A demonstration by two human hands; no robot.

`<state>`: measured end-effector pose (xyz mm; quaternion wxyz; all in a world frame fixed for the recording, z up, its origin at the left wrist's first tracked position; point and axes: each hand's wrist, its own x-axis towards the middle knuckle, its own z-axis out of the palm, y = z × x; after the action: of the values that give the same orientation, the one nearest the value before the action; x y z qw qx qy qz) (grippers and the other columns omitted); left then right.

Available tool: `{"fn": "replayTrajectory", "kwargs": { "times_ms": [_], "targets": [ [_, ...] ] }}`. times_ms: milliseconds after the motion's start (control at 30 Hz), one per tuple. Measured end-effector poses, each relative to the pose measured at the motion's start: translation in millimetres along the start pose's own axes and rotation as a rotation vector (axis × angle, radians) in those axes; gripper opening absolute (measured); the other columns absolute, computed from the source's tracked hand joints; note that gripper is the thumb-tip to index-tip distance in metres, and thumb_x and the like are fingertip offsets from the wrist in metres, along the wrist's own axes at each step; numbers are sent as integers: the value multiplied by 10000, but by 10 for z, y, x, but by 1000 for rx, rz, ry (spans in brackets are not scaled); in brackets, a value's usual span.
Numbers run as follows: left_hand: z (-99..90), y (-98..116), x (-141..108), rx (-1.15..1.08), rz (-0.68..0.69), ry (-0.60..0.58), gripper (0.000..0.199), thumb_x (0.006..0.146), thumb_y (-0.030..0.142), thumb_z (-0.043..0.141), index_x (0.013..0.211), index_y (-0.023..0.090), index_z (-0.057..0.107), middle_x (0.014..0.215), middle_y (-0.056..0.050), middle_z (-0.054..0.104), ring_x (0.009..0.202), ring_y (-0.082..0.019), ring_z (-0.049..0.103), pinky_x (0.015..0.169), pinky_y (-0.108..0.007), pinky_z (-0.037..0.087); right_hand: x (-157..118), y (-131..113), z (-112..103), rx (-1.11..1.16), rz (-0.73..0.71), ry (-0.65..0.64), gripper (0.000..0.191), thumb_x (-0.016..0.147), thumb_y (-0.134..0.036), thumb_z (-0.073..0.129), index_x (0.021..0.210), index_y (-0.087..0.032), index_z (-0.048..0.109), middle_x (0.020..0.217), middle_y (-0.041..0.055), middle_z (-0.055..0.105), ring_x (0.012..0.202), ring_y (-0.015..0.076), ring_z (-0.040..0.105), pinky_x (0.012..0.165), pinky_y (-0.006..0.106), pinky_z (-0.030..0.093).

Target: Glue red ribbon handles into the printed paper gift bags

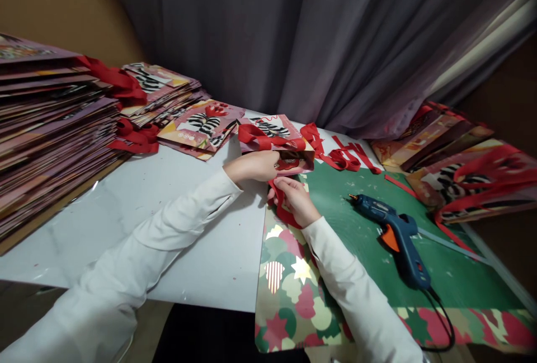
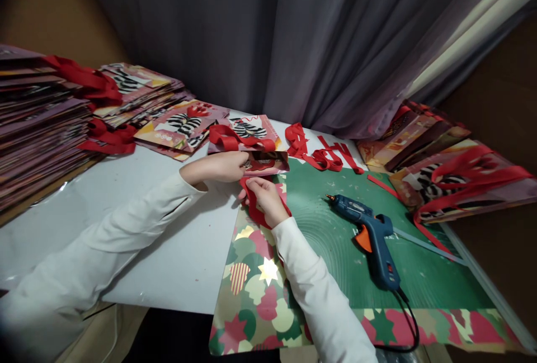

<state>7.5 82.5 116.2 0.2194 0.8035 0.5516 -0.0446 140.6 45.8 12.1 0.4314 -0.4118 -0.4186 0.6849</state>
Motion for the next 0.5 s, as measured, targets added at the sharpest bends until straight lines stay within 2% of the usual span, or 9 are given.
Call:
{"fn": "replayTrajectory", "kwargs": {
  "times_ms": [133, 367, 500],
  "targets": [
    [-9, 20, -14, 14, 10, -4, 348, 782, 243, 558, 1107, 126, 605, 1002, -103, 698, 768, -203, 644, 613, -240, 440, 9, 25, 12, 12, -34, -2, 253, 695, -422, 706, 724, -187, 616, 584, 7, 662, 437, 93, 470, 465, 241, 428],
    [37, 3, 36, 34, 15, -12, 316, 784, 220, 573, 1078, 111, 613, 979, -118, 700, 758, -210, 644, 600, -246, 432, 17, 104, 117, -46, -133, 180, 283, 726, -461, 654, 661, -194, 586, 548, -10, 632, 388, 70, 407, 420, 229, 353],
    [66, -28, 60, -9, 105, -6, 295, 768, 285, 619, 1013, 122, 631, 889, -87, 710, 729, -200, 638, 579, -235, 427, 23, 144, 138, -27, -178, 223, 320, 721, -507, 657, 677, -201, 577, 561, -15, 636, 376, 65, 367, 419, 237, 360]
  ]
}}
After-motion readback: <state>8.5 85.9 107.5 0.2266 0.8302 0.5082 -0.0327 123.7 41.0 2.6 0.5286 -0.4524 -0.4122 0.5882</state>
